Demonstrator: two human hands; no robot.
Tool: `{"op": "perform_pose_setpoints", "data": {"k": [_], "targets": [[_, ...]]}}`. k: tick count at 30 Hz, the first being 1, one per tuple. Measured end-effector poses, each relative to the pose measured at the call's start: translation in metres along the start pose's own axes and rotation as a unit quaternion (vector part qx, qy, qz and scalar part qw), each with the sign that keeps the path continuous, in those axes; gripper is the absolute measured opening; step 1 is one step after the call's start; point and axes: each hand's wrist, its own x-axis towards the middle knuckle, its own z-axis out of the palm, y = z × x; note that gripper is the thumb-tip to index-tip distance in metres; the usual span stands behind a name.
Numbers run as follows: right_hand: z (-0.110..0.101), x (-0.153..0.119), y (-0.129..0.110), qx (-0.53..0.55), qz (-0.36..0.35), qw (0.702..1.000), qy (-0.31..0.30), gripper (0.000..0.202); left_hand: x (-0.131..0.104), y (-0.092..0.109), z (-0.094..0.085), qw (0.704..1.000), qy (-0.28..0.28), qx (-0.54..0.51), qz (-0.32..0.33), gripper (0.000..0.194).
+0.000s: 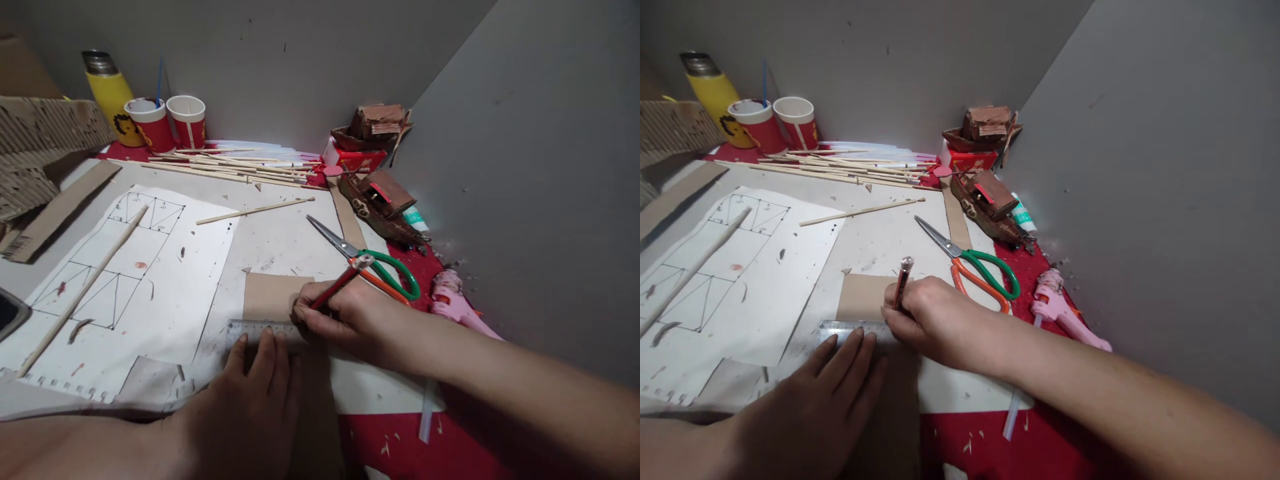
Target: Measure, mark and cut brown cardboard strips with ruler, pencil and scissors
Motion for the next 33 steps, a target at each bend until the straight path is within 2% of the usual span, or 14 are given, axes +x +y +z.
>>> {"op": "perform_pose_setpoints", "data": {"k": [5, 9, 18, 21, 28, 33], "targets": [[0.002, -0.005, 0.002, -0.017, -0.020, 0.999, 0.023, 0.027, 0.001, -0.002, -0.004, 1.000, 0.019, 0.000, -0.006, 0.061], [0.003, -0.008, 0.002, -0.028, 0.006, 0.999, 0.027, 0.027, 0.001, -0.001, -0.002, 0.999, 0.037, 0.005, -0.009, 0.061], [0.005, -0.017, 0.005, -0.053, 0.012, 0.998, 0.040, 0.027, 0.001, 0.000, -0.001, 1.000, -0.005, -0.013, -0.004, 0.069], [0.006, -0.021, 0.007, -0.062, 0.011, 0.997, 0.047, 0.026, 0.000, 0.000, 0.000, 1.000, 0.001, -0.012, -0.002, 0.071], [0.013, -0.026, 0.015, -0.084, 0.003, 0.995, 0.051, 0.025, 0.001, 0.000, -0.003, 1.000, 0.011, 0.008, 0.000, 0.062], [0.013, -0.032, 0.021, -0.140, -0.030, 0.986, 0.085, 0.026, 0.001, -0.001, -0.005, 0.999, 0.033, -0.001, 0.000, 0.063]]}}
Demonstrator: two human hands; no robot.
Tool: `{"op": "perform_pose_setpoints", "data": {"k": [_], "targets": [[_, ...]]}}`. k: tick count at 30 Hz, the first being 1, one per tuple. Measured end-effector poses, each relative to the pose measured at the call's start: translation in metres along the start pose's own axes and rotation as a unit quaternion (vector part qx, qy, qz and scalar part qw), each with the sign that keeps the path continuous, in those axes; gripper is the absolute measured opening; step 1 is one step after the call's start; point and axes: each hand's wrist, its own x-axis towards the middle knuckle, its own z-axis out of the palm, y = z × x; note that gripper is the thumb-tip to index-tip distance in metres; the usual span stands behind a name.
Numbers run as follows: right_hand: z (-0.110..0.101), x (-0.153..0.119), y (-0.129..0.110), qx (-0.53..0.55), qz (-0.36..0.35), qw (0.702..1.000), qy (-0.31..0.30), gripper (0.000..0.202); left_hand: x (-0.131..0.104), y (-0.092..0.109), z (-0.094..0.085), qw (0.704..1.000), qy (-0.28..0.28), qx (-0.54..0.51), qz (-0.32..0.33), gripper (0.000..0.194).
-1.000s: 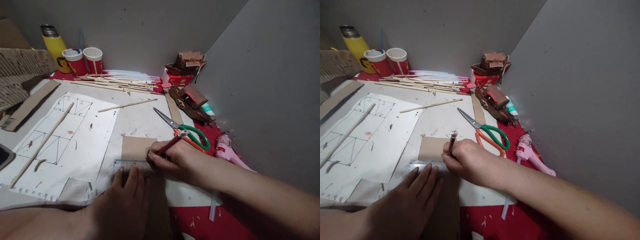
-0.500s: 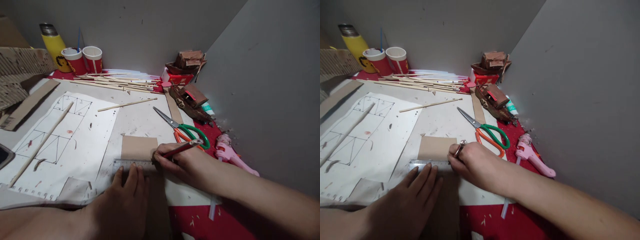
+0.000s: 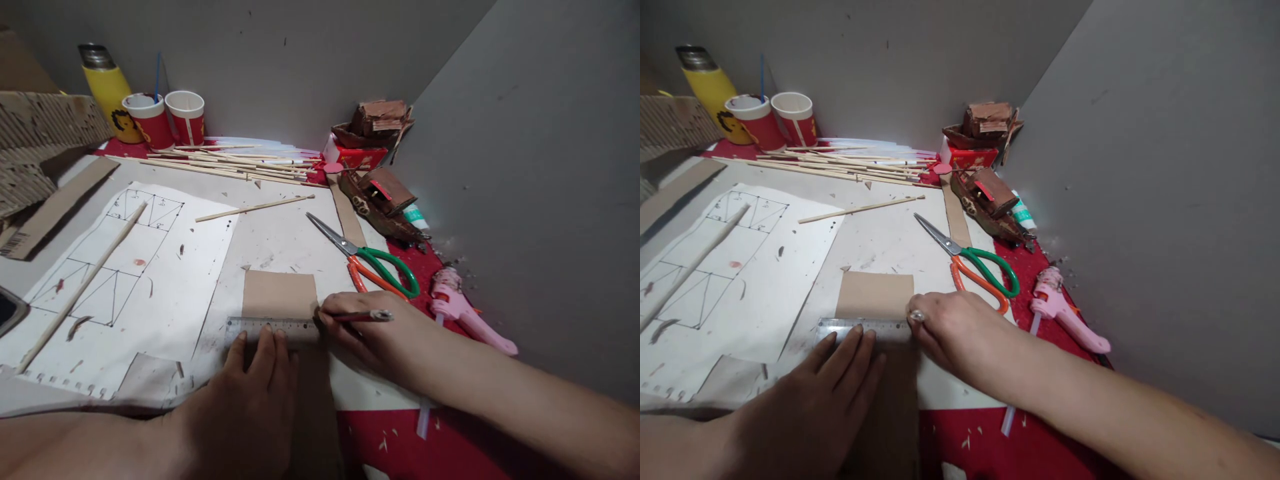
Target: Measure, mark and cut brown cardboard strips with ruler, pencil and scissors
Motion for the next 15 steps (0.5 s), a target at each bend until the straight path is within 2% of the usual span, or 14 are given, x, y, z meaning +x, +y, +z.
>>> {"op": "perform_pose_setpoints", "data": {"k": [3, 5, 7, 9, 12, 15], "targets": [[-0.009, -0.014, -0.005, 0.041, -0.006, 0.996, 0.079, 0.022, -0.001, 0.000, 0.001, 1.000, -0.013, -0.002, 0.005, 0.066], [-0.011, -0.027, -0.009, 0.057, 0.025, 0.983, 0.172, 0.014, -0.002, 0.001, 0.003, 1.000, -0.025, -0.002, 0.005, 0.067], [-0.007, -0.038, -0.011, 0.057, 0.069, 0.971, 0.223, 0.014, -0.002, 0.001, 0.004, 1.000, -0.025, -0.005, 0.001, 0.070], [0.002, -0.045, -0.010, 0.044, 0.082, 0.967, 0.236, 0.016, -0.003, 0.001, 0.006, 1.000, -0.012, -0.005, -0.002, 0.073], [0.016, -0.046, -0.003, 0.009, 0.006, 0.971, 0.237, 0.022, -0.004, 0.002, 0.008, 1.000, 0.005, 0.006, 0.004, 0.072], [0.024, -0.044, 0.005, -0.017, -0.049, 0.976, 0.211, 0.024, -0.005, 0.005, 0.014, 1.000, 0.024, 0.011, 0.000, 0.069]]}}
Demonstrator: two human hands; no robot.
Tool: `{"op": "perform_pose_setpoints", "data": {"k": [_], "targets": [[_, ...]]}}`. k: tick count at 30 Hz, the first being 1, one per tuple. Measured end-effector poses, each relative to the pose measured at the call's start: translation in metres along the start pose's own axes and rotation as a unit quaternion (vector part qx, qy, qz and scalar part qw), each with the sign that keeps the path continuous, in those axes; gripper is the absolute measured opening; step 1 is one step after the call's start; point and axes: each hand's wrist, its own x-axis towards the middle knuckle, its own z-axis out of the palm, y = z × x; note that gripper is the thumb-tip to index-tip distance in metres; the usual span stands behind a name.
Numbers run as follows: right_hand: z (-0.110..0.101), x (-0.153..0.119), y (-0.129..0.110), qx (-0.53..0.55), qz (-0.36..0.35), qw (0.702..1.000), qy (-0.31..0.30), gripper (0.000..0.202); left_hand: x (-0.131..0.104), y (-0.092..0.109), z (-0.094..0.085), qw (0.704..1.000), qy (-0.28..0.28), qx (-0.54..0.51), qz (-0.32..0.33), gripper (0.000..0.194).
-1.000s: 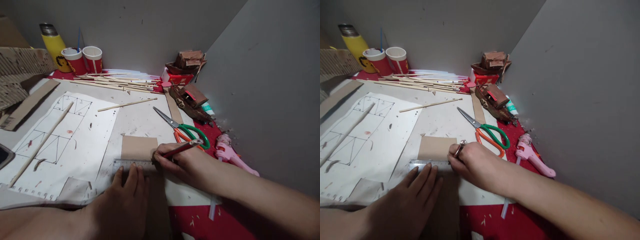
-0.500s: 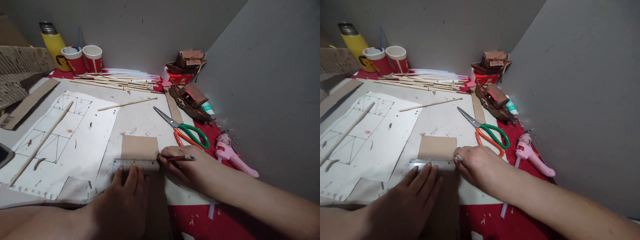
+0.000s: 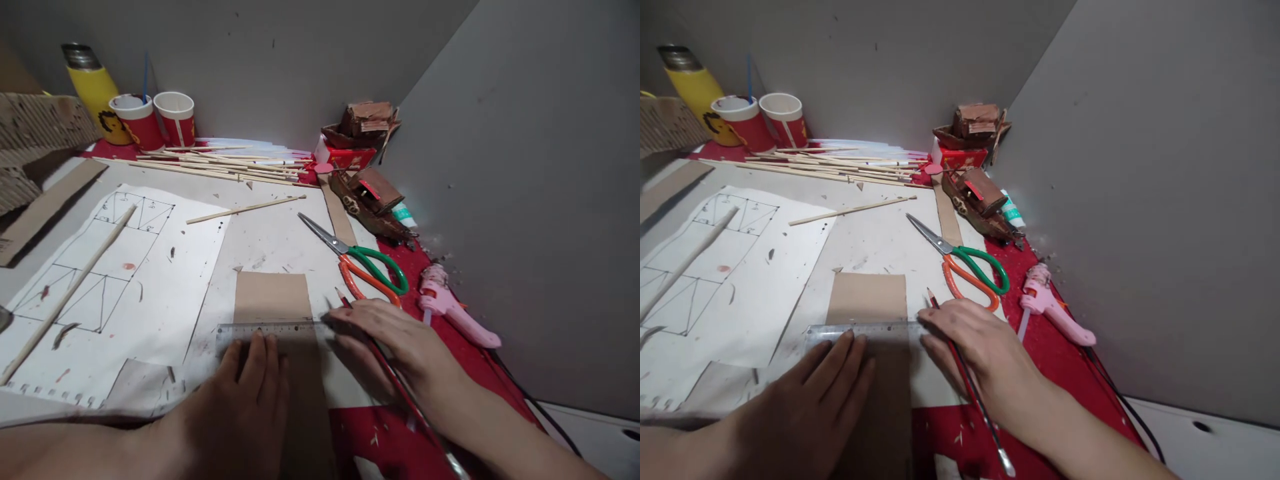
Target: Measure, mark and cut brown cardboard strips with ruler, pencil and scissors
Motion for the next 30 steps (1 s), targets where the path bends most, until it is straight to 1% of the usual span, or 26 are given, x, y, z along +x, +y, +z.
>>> {"op": "perform_pose_setpoints", "data": {"k": [3, 5, 7, 10, 13, 15, 18, 20, 22, 23, 25, 26, 27, 28, 29, 30], "targets": [[0.001, -0.004, 0.006, -0.006, 0.007, 0.998, -0.055, 0.029, -0.002, 0.004, 0.007, 1.000, 0.011, 0.003, -0.016, 0.068], [0.001, -0.006, 0.009, 0.005, 0.011, 0.997, -0.072, 0.031, -0.003, 0.005, 0.008, 1.000, 0.014, 0.002, -0.026, 0.068], [0.001, -0.008, 0.012, 0.019, 0.011, 0.997, -0.078, 0.032, -0.004, 0.003, 0.007, 0.999, 0.025, -0.001, -0.028, 0.069], [0.002, -0.009, 0.014, 0.030, 0.004, 0.996, -0.081, 0.033, -0.003, -0.001, 0.000, 0.999, 0.036, -0.005, -0.019, 0.068], [0.002, -0.008, 0.014, 0.032, -0.012, 0.996, -0.076, 0.034, -0.001, -0.005, -0.006, 1.000, 0.013, -0.011, 0.000, 0.067], [0.001, -0.008, 0.014, 0.034, -0.022, 0.996, -0.076, 0.033, -0.001, -0.004, -0.006, 1.000, 0.010, -0.017, -0.001, 0.067], [0.000, -0.010, 0.013, 0.036, -0.024, 0.995, -0.095, 0.031, -0.002, -0.002, -0.001, 0.998, 0.045, -0.037, -0.008, 0.063], [-0.003, -0.011, 0.012, 0.035, -0.026, 0.993, -0.109, 0.031, -0.004, -0.006, -0.004, 0.992, 0.091, -0.088, -0.013, 0.055], [-0.008, -0.013, 0.013, 0.033, -0.028, 0.993, -0.110, 0.031, -0.004, -0.016, -0.013, 0.972, 0.146, -0.179, -0.036, 0.045], [-0.011, -0.013, 0.014, 0.029, -0.029, 0.994, -0.104, 0.031, -0.003, -0.025, -0.019, 0.951, 0.182, -0.244, -0.061, 0.041], [-0.020, -0.015, 0.019, 0.012, -0.022, 0.996, -0.087, 0.031, 0.002, -0.046, -0.032, 0.938, 0.187, -0.275, -0.093, 0.035], [-0.025, -0.016, 0.022, -0.001, -0.014, 0.997, -0.075, 0.032, 0.005, -0.057, -0.037, 0.921, 0.206, -0.305, -0.126, 0.028], [-0.030, -0.017, 0.026, -0.015, -0.003, 0.998, -0.061, 0.033, 0.009, -0.068, -0.040, 0.911, 0.209, -0.312, -0.172, 0.027], [-0.034, -0.018, 0.030, -0.027, 0.011, 0.999, -0.044, 0.033, 0.013, -0.078, -0.040, 0.906, 0.193, -0.301, -0.227, 0.029], [-0.037, -0.019, 0.034, -0.039, 0.026, 0.999, -0.022, 0.033, 0.016, -0.087, -0.039, 0.903, 0.173, -0.288, -0.269, 0.034], [-0.039, -0.019, 0.037, -0.050, 0.041, 0.998, 0.001, 0.031, 0.019, -0.093, -0.037, 0.903, 0.141, -0.280, -0.294, 0.038]]}}
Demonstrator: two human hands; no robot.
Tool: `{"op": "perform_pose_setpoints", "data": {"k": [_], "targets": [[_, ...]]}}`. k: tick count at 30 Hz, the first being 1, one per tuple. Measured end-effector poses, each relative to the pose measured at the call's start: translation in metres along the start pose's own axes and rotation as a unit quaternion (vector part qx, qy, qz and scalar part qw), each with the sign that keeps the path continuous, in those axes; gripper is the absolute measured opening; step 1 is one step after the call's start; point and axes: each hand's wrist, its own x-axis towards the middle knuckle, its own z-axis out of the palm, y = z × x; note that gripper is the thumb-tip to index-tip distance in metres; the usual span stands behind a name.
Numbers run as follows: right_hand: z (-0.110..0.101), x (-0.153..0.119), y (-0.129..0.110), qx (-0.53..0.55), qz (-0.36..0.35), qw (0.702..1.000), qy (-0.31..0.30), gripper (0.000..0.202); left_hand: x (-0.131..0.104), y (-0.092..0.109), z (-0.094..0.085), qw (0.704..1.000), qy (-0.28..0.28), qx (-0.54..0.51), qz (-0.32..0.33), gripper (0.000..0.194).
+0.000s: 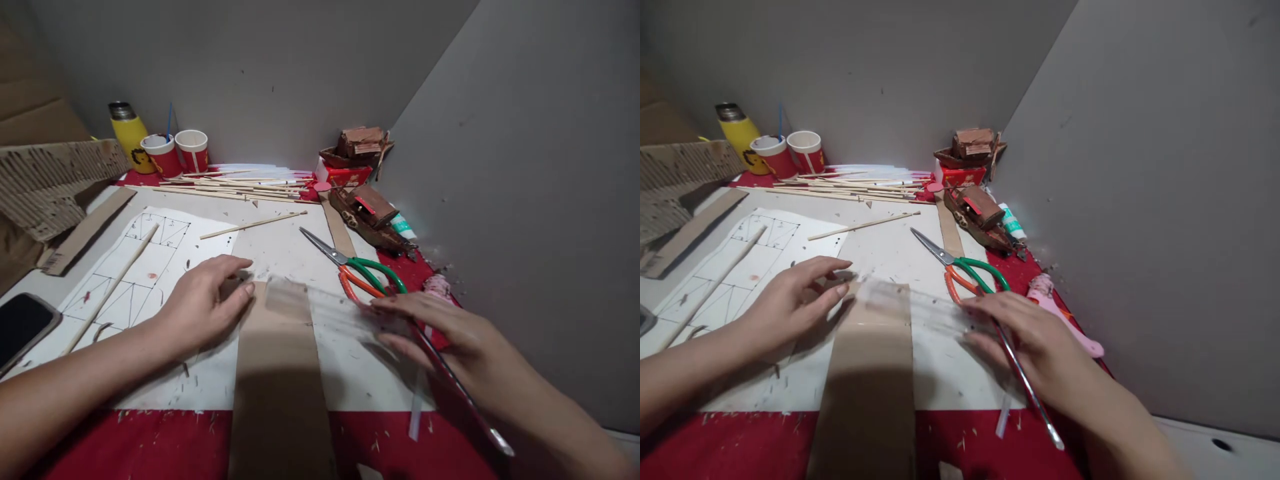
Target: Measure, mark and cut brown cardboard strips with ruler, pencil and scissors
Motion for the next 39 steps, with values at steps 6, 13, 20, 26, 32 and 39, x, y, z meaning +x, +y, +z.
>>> {"op": "perform_pose_setpoints", "data": {"k": [6, 13, 20, 26, 32, 39], "targets": [[0.025, 0.007, 0.001, -0.023, 0.036, 0.999, 0.027, 0.027, 0.005, -0.007, 0.008, 0.992, -0.110, 0.060, -0.028, 0.054], [0.046, 0.010, -0.006, -0.077, -0.007, 0.997, 0.028, 0.030, -0.002, -0.001, 0.007, 0.991, -0.102, -0.027, -0.082, 0.028], [0.048, 0.010, -0.007, -0.080, 0.025, 0.996, 0.001, 0.035, -0.009, 0.004, 0.013, 0.954, -0.123, -0.246, -0.117, 0.021], [0.041, 0.013, -0.007, -0.061, 0.055, 0.997, -0.002, 0.035, 0.002, 0.009, 0.001, 0.911, -0.033, -0.384, -0.150, 0.036], [0.037, 0.017, -0.022, 0.191, 0.106, 0.971, 0.096, 0.035, -0.003, 0.024, -0.022, 0.902, 0.045, -0.413, -0.120, 0.034], [0.038, 0.008, -0.056, 0.553, 0.196, 0.809, -0.029, 0.043, -0.017, 0.061, -0.003, 0.890, 0.040, -0.442, -0.107, 0.034]]}}
